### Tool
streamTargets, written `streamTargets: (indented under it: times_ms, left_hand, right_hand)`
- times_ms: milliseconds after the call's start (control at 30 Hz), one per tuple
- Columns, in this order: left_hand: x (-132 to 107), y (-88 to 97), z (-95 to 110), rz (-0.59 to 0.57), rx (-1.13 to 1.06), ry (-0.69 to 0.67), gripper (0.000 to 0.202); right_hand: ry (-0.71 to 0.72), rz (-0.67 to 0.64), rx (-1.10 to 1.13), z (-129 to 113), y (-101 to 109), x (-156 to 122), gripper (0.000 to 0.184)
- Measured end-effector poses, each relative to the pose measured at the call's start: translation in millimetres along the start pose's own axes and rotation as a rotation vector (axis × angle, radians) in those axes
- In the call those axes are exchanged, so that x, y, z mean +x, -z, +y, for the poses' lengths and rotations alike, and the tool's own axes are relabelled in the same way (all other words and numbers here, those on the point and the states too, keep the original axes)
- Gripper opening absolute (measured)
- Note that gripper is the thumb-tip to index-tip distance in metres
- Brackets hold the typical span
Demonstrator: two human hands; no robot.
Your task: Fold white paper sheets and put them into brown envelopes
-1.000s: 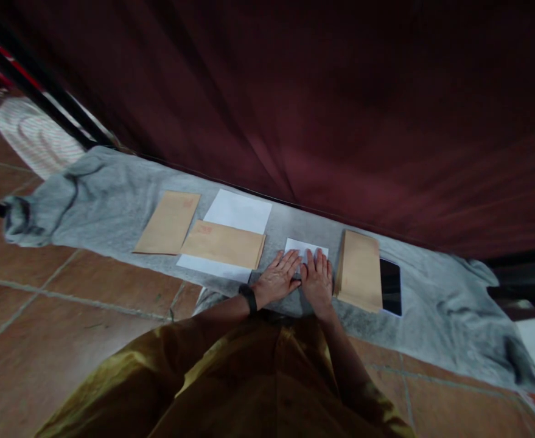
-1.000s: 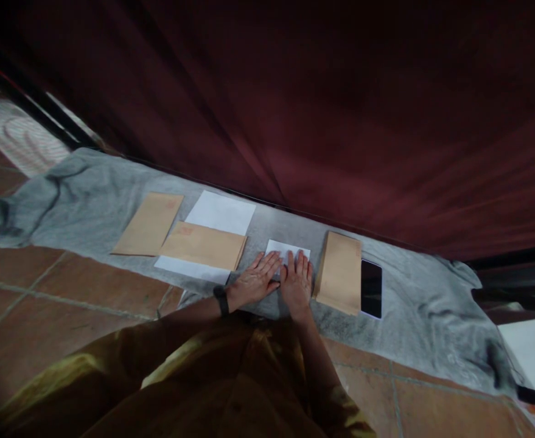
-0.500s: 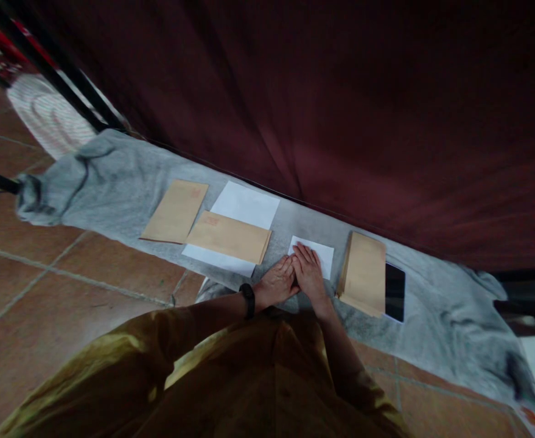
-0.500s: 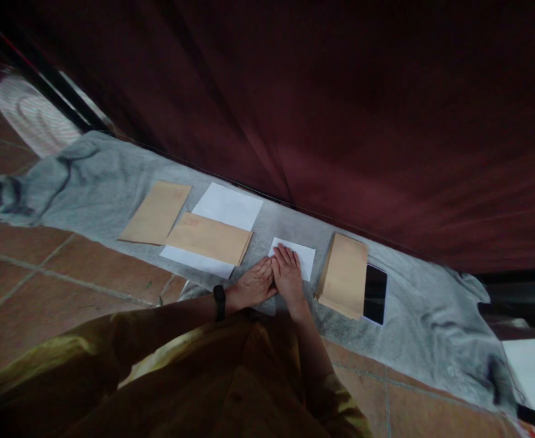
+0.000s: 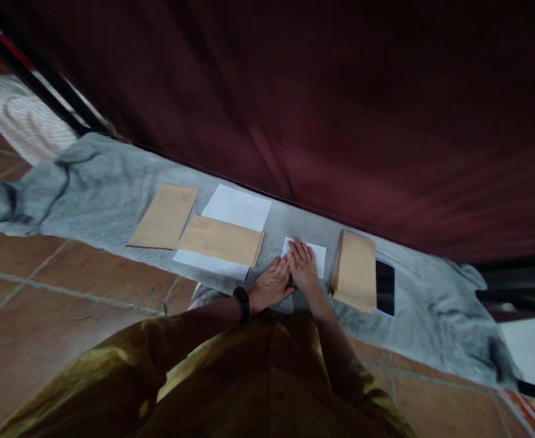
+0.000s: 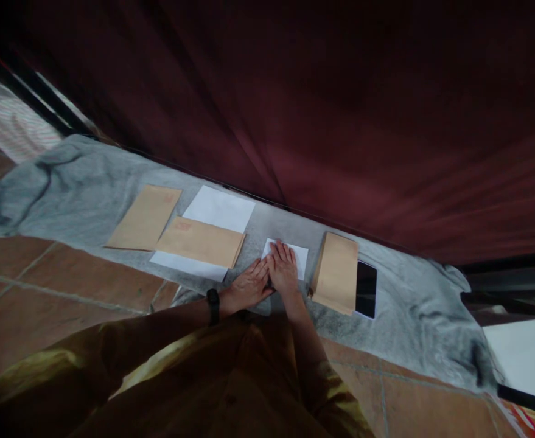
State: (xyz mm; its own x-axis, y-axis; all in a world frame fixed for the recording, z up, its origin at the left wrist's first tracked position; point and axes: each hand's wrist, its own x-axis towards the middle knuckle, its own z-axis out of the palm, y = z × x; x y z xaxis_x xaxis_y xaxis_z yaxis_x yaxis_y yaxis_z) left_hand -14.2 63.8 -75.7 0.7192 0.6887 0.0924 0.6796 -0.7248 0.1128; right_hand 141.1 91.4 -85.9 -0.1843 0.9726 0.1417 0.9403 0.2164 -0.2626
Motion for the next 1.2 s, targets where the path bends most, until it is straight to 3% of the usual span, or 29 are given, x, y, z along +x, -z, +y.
streamTargets:
  times_ms: [567,833,1067,1200]
  left_hand:
    - [-11.0,-4.8,-7.7,0.122,-0.04,0.056,0.073]
    - [-13.9,-5.3,-8.1,0.136,-0.034,0.082,0.073]
    - [19.0,2.9,-1.2,0.199,-0.072,0.143,0.062]
    - [41.2,-5.1,-3.1,0.191,-0.103,0.195,0.063]
  right_hand:
    - [-0.257,0.148,-0.141,17.4,2.7,-25.5,0.054]
    - [-0.293,0.206,-0.144,19.2,-1.2,-37.5,0.057]
    - [-0.319,0.195,-0.129,16.3,-0.5,-36.5,0.056]
    - [-0.334,0.184,-0.125,15.8,-0.4,-35.8,0.057]
